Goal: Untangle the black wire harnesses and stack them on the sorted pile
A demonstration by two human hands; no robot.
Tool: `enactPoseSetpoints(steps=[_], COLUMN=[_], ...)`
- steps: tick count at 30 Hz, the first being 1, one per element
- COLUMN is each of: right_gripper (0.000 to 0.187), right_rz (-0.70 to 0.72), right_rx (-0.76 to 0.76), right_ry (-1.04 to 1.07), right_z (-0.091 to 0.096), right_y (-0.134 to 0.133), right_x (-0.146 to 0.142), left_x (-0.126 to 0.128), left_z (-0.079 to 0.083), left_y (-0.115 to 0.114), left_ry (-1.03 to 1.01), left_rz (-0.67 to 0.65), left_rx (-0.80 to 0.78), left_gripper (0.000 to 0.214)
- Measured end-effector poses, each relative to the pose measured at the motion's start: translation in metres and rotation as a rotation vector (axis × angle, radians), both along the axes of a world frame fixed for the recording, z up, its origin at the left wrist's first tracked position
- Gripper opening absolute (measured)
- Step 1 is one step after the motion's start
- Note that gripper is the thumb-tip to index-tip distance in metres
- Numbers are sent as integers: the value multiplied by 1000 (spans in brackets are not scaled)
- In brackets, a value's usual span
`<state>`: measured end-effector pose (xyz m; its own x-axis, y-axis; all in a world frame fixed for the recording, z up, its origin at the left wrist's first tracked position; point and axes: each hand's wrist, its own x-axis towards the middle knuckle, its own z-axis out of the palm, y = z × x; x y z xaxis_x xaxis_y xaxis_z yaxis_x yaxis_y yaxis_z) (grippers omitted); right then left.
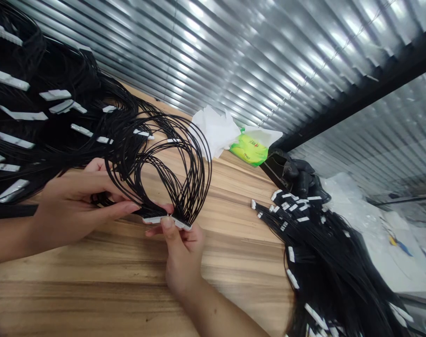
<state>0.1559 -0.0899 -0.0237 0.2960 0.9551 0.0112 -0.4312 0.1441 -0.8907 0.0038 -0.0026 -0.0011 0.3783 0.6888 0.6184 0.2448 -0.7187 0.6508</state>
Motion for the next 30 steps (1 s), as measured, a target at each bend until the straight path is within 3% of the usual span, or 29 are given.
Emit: enactPoseSetpoints(steps=[15,22,30], right_gripper=[13,22,18], right_rz=[-41,-44,-81], right_rx=[-11,-89,-83], right_ry=[-44,-48,52], right_z=[-1,0,1], right_y=[-1,4,7], right_x=[-1,-1,-2], left_x=[-1,-4,-1], left_z=[-3,-1,0], left_y=[0,-1,-2], left_ry=[-18,53,95], left_rz=[-30,-61,-11], left_rx=[33,-87,-178], left_gripper=[20,16,19])
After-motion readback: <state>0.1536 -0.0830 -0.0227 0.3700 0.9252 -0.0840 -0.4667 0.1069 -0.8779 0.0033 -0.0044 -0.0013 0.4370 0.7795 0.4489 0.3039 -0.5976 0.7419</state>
